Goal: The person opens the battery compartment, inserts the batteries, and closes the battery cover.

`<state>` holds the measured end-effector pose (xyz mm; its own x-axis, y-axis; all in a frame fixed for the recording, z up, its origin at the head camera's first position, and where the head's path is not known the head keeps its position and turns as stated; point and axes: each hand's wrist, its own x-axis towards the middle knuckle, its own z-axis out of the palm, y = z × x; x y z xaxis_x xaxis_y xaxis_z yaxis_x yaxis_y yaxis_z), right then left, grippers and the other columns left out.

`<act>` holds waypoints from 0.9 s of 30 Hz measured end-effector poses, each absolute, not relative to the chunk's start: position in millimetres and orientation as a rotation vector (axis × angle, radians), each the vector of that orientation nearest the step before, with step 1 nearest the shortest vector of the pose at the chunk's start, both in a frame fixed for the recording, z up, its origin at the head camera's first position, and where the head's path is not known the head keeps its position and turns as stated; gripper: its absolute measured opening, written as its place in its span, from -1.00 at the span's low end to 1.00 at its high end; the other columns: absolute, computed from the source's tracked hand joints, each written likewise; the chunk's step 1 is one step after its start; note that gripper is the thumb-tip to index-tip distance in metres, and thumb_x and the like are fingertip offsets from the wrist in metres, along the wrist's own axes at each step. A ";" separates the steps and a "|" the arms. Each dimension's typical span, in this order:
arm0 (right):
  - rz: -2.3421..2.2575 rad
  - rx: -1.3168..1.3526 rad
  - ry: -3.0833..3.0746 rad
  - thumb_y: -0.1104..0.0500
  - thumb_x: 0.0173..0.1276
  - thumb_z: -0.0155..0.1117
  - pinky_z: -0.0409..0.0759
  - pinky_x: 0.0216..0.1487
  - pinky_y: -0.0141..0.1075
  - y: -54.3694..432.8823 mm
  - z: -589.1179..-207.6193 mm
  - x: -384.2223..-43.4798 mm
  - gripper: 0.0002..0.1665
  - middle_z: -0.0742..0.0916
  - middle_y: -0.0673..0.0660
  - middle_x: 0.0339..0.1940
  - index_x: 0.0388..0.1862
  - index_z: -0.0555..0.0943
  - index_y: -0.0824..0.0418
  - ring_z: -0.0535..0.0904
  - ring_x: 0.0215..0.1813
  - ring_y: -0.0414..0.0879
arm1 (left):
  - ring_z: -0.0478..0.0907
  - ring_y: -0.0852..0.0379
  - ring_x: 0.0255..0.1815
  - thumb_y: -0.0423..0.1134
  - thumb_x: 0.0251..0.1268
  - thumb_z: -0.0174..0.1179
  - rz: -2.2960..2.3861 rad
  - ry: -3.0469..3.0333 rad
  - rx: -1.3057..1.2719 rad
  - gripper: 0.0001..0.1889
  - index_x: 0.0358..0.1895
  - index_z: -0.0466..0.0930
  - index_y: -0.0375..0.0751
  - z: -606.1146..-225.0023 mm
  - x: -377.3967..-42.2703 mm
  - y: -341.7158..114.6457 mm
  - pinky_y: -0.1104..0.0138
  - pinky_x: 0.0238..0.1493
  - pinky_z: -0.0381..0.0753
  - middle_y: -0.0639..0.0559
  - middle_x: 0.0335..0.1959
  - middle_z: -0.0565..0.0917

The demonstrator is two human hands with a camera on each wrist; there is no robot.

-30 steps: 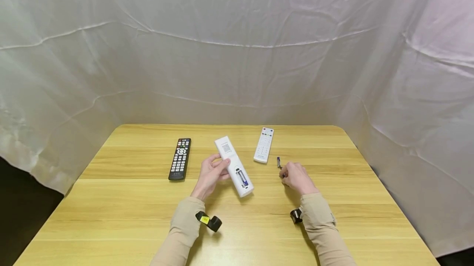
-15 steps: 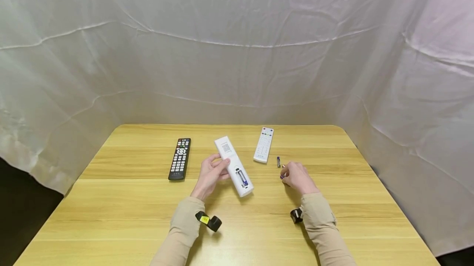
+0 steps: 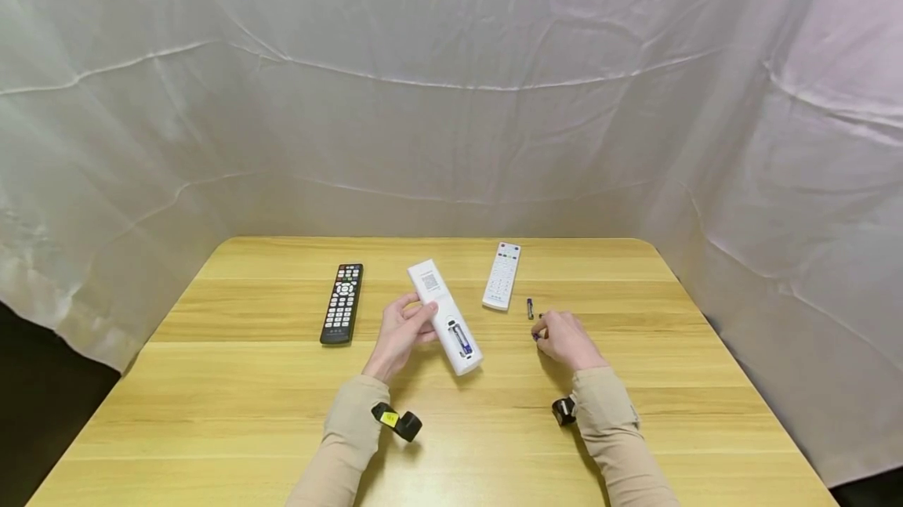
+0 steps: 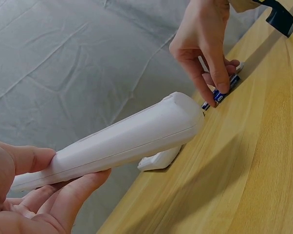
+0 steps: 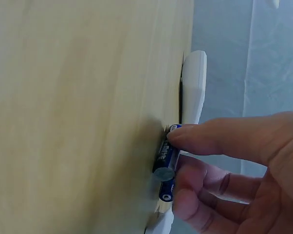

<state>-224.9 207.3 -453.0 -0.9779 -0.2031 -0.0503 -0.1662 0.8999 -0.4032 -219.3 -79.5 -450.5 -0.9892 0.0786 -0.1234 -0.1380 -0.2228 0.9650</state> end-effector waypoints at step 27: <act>-1.272 -0.385 2.964 0.32 0.26 0.39 0.80 -0.10 -0.14 188.1 -453.1 -226.7 -0.72 0.82 0.21 -0.29 -0.03 0.70 0.29 0.73 -0.26 -0.03 | 0.81 -0.03 -0.22 -0.44 0.45 0.10 2.357 1.880 -0.074 -0.57 0.32 0.35 -0.48 -452.0 -220.8 -79.6 0.28 -0.20 0.85 -0.50 0.07 0.65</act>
<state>-226.7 188.1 -453.1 -0.9664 -0.1737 0.1897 -0.2572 0.6664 -0.6998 -220.8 -79.6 -452.0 -0.9909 0.0676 -0.1168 -0.1289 -0.2181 0.9674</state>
